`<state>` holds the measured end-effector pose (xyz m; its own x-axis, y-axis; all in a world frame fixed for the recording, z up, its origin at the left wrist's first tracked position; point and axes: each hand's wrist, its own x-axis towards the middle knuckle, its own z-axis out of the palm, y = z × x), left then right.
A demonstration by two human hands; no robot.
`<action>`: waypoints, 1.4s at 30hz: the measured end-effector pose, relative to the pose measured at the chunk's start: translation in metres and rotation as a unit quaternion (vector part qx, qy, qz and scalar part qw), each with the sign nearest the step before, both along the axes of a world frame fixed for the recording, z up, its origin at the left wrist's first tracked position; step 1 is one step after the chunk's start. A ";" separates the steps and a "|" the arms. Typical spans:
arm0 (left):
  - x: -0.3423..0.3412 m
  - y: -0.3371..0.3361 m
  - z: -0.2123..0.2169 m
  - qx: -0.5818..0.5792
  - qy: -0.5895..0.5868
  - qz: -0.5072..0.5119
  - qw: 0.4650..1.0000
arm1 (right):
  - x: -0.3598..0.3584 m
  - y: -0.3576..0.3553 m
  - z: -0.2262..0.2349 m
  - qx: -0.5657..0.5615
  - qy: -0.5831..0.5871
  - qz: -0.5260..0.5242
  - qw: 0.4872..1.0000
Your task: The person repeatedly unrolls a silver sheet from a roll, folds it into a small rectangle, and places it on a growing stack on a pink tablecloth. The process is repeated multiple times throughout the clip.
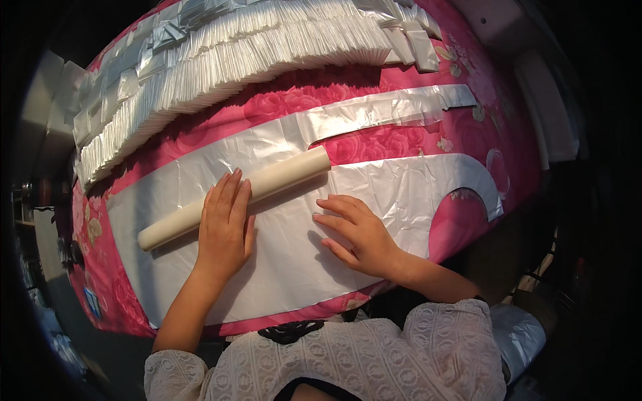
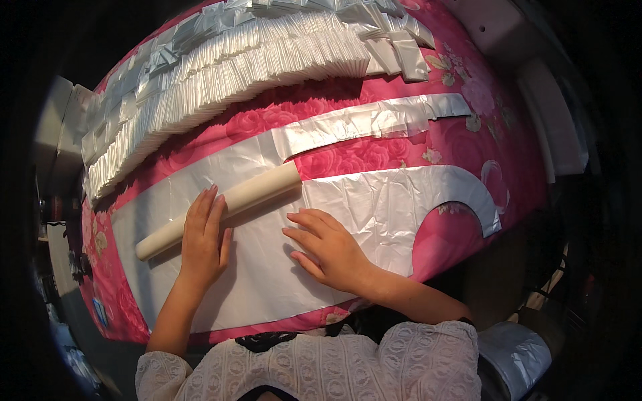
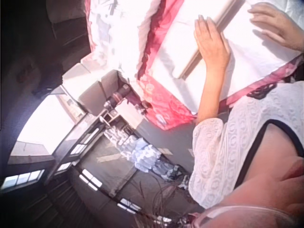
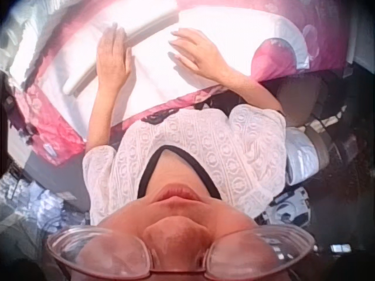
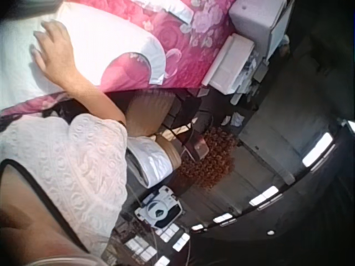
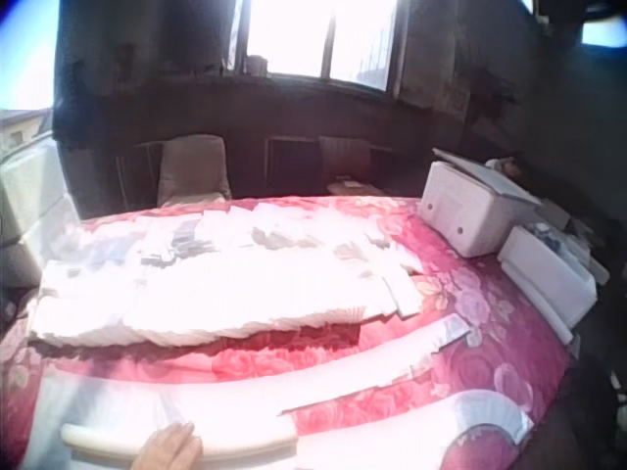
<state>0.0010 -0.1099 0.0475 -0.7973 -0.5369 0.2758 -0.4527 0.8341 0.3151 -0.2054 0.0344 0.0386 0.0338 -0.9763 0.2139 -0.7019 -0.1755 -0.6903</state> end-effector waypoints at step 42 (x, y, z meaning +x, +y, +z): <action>-0.006 0.120 -0.003 -0.052 -0.150 -0.231 0.960 | -0.207 0.138 -0.020 -0.016 0.206 -0.467 0.860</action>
<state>-0.0049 0.0101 0.0445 -0.9957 -0.0878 0.0289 -0.0833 0.9878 0.1318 -0.4126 0.1724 0.0185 -0.6828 -0.6124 0.3985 -0.7305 0.5841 -0.3540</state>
